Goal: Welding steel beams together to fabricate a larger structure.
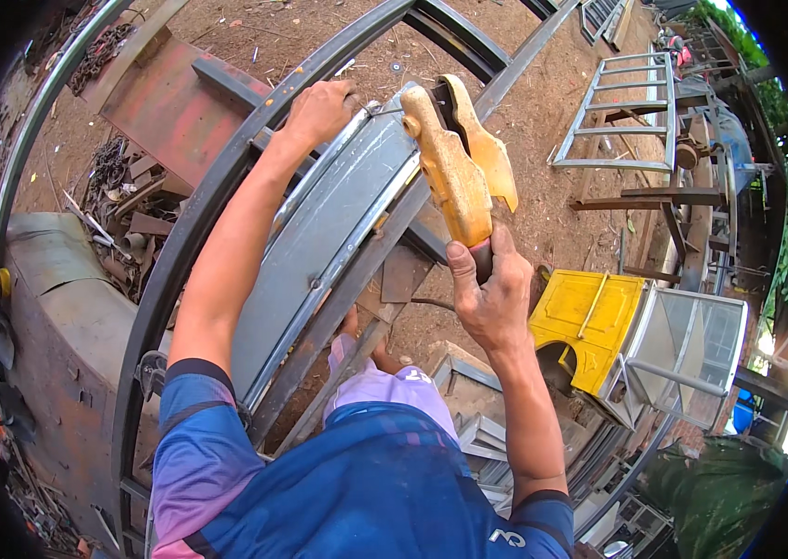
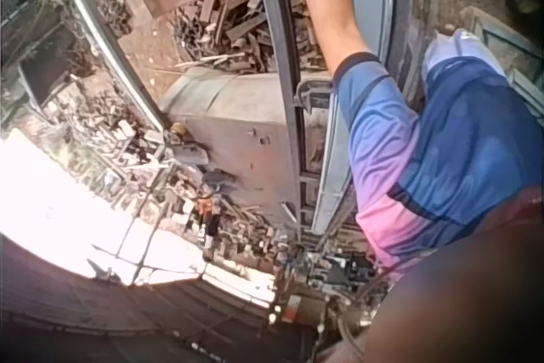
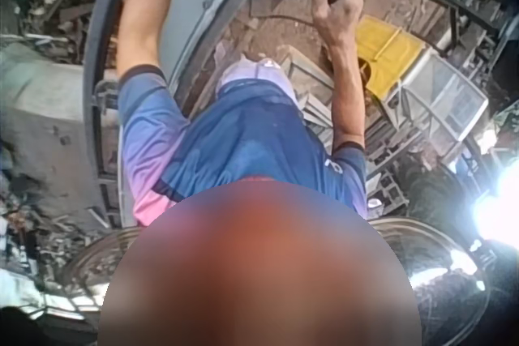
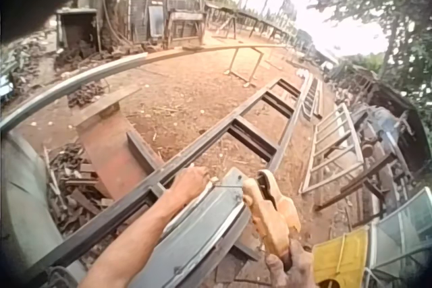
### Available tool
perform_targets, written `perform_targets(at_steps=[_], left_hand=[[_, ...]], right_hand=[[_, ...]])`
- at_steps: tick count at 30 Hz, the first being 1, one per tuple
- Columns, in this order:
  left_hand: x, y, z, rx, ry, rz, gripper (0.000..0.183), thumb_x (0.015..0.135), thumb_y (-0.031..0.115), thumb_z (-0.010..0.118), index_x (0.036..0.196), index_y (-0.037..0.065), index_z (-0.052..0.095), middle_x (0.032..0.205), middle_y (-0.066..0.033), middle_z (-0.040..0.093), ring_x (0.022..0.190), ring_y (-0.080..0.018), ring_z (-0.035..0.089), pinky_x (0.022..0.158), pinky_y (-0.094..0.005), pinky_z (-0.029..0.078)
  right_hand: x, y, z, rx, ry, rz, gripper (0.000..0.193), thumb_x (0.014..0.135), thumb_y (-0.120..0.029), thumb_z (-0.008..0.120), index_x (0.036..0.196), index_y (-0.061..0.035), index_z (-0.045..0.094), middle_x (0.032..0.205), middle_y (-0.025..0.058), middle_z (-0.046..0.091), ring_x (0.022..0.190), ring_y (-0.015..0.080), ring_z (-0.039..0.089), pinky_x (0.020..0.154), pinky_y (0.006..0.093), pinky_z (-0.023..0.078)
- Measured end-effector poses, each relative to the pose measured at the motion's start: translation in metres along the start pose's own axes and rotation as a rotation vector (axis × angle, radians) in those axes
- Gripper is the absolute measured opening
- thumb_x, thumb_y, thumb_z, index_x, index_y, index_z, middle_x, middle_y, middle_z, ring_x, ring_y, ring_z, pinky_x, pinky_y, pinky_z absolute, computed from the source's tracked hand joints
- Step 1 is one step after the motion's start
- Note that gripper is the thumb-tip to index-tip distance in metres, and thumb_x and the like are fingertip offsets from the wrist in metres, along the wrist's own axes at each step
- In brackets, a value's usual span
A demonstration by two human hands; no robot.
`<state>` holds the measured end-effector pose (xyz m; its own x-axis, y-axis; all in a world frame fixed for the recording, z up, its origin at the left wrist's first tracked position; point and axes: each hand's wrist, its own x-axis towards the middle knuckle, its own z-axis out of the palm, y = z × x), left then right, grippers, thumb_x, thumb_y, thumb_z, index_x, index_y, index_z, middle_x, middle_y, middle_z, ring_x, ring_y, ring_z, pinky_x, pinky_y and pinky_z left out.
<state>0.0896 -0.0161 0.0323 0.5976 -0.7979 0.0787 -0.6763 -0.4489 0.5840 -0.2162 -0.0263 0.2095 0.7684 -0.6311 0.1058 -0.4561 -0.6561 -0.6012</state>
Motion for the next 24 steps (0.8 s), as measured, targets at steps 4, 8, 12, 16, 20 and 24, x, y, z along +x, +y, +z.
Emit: perform_targets(at_steps=[4, 8, 12, 16, 20, 24], left_hand=[[0.000, 0.000, 0.001, -0.011, 0.025, 0.003, 0.029, 0.088, 0.029, 0.058, 0.104, 0.006, 0.067, 0.099, -0.0211, 0.067, 0.096, -0.0391, 0.063, 0.086, -0.0474, 0.049], [-0.001, -0.001, 0.002, -0.004, 0.038, 0.001, 0.030, 0.087, 0.028, 0.059, 0.108, 0.007, 0.067, 0.102, -0.0208, 0.066, 0.098, -0.0388, 0.062, 0.087, -0.0465, 0.049], [-0.004, 0.007, -0.004, -0.026, 0.001, -0.034, 0.032, 0.087, 0.027, 0.060, 0.111, 0.007, 0.066, 0.105, -0.0207, 0.066, 0.099, -0.0386, 0.062, 0.089, -0.0458, 0.049], [-0.003, 0.006, -0.004, -0.016, 0.020, -0.037, 0.032, 0.086, 0.027, 0.059, 0.111, 0.007, 0.066, 0.106, -0.0203, 0.066, 0.100, -0.0387, 0.062, 0.089, -0.0460, 0.049], [-0.002, 0.005, -0.005, -0.055, 0.030, -0.052, 0.032, 0.087, 0.028, 0.059, 0.110, 0.008, 0.067, 0.106, -0.0201, 0.066, 0.099, -0.0388, 0.062, 0.089, -0.0463, 0.049], [0.000, 0.006, -0.003, -0.017, -0.007, -0.074, 0.031, 0.087, 0.029, 0.059, 0.108, 0.008, 0.068, 0.106, -0.0201, 0.066, 0.100, -0.0388, 0.062, 0.088, -0.0459, 0.049]], right_hand=[[-0.003, 0.002, 0.002, 0.027, 0.013, 0.006, 0.033, 0.091, -0.026, 0.064, 0.093, 0.0043, 0.052, 0.059, 0.0100, 0.052, 0.050, 0.0210, 0.052, 0.050, 0.0336, 0.042], [-0.004, 0.004, 0.003, 0.023, 0.024, -0.010, 0.033, 0.091, -0.026, 0.064, 0.092, 0.0038, 0.051, 0.058, 0.0103, 0.051, 0.049, 0.0218, 0.052, 0.050, 0.0340, 0.042], [-0.002, 0.007, 0.002, -0.012, 0.001, 0.012, 0.033, 0.091, -0.027, 0.065, 0.091, 0.0033, 0.051, 0.057, 0.0104, 0.051, 0.049, 0.0223, 0.051, 0.049, 0.0341, 0.042], [-0.004, 0.006, 0.002, 0.019, 0.023, 0.008, 0.033, 0.091, -0.027, 0.065, 0.089, 0.0028, 0.050, 0.057, 0.0105, 0.051, 0.048, 0.0231, 0.051, 0.049, 0.0343, 0.042], [-0.005, 0.010, 0.005, 0.013, 0.039, -0.027, 0.034, 0.092, -0.030, 0.063, 0.090, 0.0022, 0.052, 0.056, 0.0058, 0.048, 0.050, 0.0161, 0.046, 0.048, 0.0315, 0.038], [0.001, 0.009, 0.002, -0.030, -0.001, -0.003, 0.033, 0.092, -0.028, 0.064, 0.090, 0.0026, 0.051, 0.056, 0.0089, 0.050, 0.049, 0.0218, 0.050, 0.049, 0.0337, 0.040]])
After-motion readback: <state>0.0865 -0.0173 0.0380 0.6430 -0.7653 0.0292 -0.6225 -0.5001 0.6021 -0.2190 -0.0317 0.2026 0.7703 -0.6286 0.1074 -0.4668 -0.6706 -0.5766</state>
